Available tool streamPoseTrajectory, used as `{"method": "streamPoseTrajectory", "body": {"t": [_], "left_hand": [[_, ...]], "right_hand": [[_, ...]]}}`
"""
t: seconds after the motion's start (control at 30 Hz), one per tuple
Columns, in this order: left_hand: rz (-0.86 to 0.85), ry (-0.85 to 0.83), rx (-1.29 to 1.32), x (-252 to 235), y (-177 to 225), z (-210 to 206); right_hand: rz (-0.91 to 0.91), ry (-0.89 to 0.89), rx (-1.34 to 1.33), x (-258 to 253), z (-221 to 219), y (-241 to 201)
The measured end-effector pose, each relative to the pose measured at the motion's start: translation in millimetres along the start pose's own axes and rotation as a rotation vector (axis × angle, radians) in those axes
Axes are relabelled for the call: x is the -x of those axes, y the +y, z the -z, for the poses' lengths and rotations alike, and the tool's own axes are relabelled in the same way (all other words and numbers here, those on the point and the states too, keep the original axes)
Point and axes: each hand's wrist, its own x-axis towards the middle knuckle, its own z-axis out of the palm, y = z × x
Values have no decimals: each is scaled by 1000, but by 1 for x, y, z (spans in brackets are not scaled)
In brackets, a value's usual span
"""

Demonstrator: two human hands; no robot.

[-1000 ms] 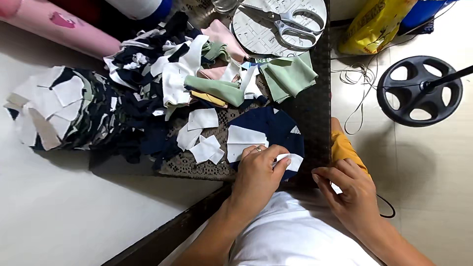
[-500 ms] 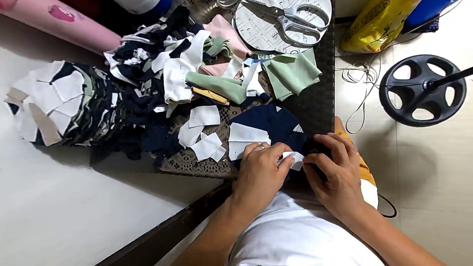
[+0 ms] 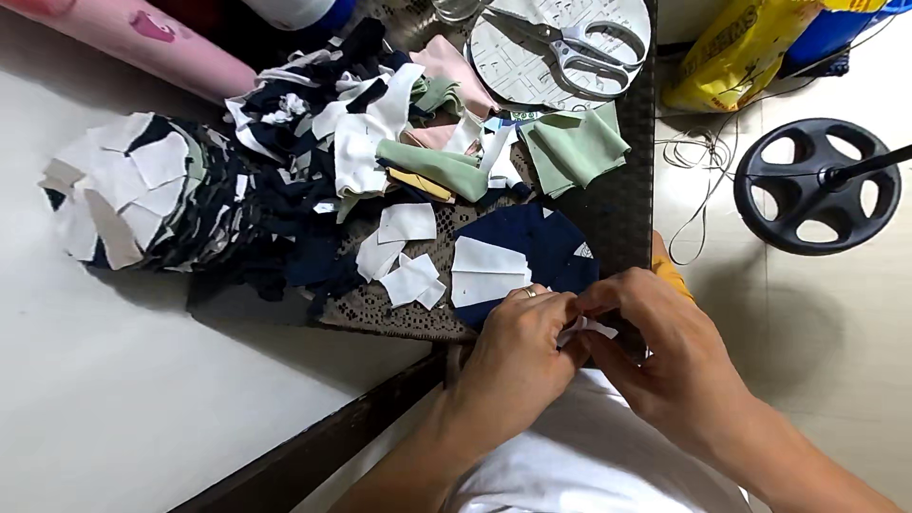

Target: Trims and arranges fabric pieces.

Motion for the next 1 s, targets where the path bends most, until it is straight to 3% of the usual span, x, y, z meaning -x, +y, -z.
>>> {"method": "streamPoseTrajectory", "body": {"t": [0.27, 0.5, 0.67, 0.87, 1.0], "left_hand": [[23, -38, 87, 9, -1, 1], [207, -146, 605, 16, -12, 8], [163, -274, 476, 6, -12, 18], [210, -392, 327, -8, -8, 21], [161, -375, 267, -3, -10, 21]], "right_hand": [[20, -17, 161, 8, -1, -2], [-132, 19, -178, 24, 3, 15], [-173, -82, -162, 13, 12, 14], [3, -82, -22, 9, 5, 14], [-67, -68, -48, 15, 3, 14]]}}
